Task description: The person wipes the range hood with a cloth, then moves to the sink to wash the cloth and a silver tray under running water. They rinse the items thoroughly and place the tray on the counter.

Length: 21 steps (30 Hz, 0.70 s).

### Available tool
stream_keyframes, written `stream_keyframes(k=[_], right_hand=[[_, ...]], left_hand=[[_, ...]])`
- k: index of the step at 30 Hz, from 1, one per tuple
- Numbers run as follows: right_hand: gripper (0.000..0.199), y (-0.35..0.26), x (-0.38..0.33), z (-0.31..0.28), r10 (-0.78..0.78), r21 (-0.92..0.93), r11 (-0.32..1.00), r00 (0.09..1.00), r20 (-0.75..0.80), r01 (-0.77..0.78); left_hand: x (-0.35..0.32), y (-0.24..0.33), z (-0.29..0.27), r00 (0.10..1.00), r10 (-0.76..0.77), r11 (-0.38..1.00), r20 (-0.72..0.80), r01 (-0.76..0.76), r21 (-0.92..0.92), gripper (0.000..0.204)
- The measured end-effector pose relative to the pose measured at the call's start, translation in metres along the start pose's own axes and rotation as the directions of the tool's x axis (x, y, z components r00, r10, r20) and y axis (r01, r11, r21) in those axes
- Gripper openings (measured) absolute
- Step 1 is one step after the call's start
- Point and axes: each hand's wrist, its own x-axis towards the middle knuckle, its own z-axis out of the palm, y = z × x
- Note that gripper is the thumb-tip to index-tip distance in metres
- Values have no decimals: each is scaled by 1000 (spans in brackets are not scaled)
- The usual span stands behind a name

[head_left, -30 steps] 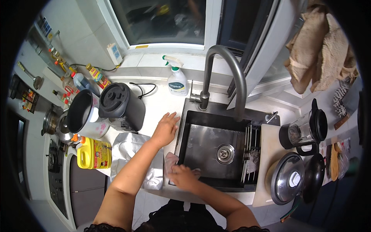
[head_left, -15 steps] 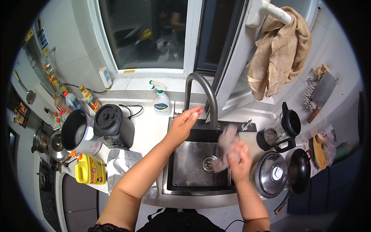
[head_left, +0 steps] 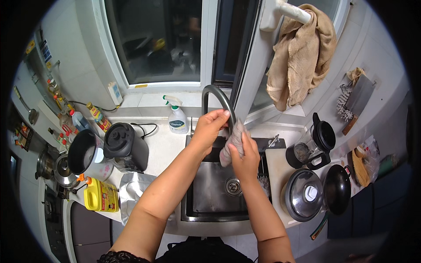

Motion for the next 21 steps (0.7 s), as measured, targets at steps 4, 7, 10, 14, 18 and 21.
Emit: stream_keyframes(k=[4, 7, 10, 14, 18, 21], right_hand=[[44, -24, 34, -20, -119, 71, 990, 992, -49, 122], [49, -39, 74, -7, -51, 19, 999, 990, 132, 49], [53, -33, 62, 3, -79, -48, 995, 995, 57, 82], [47, -2, 7, -6, 117, -22, 993, 980, 163, -115], [30, -6, 7, -32, -3, 4, 1000, 1000, 2, 3], [33, -65, 61, -43, -171, -18, 985, 985, -18, 171]], left_hand=[[0, 6, -1, 999, 32, 998, 27, -33, 61, 22], [0, 6, -4, 1000, 13, 1000, 22, -12, -29, 25], [-2, 9, -7, 998, -62, 998, 32, 62, -1, 26], [-2, 12, -7, 997, -58, 997, 57, 55, 54, 27], [-12, 26, -15, 997, -75, 984, -16, 77, 160, 27], [-2, 19, -36, 987, 113, 971, -114, -85, 225, 30]])
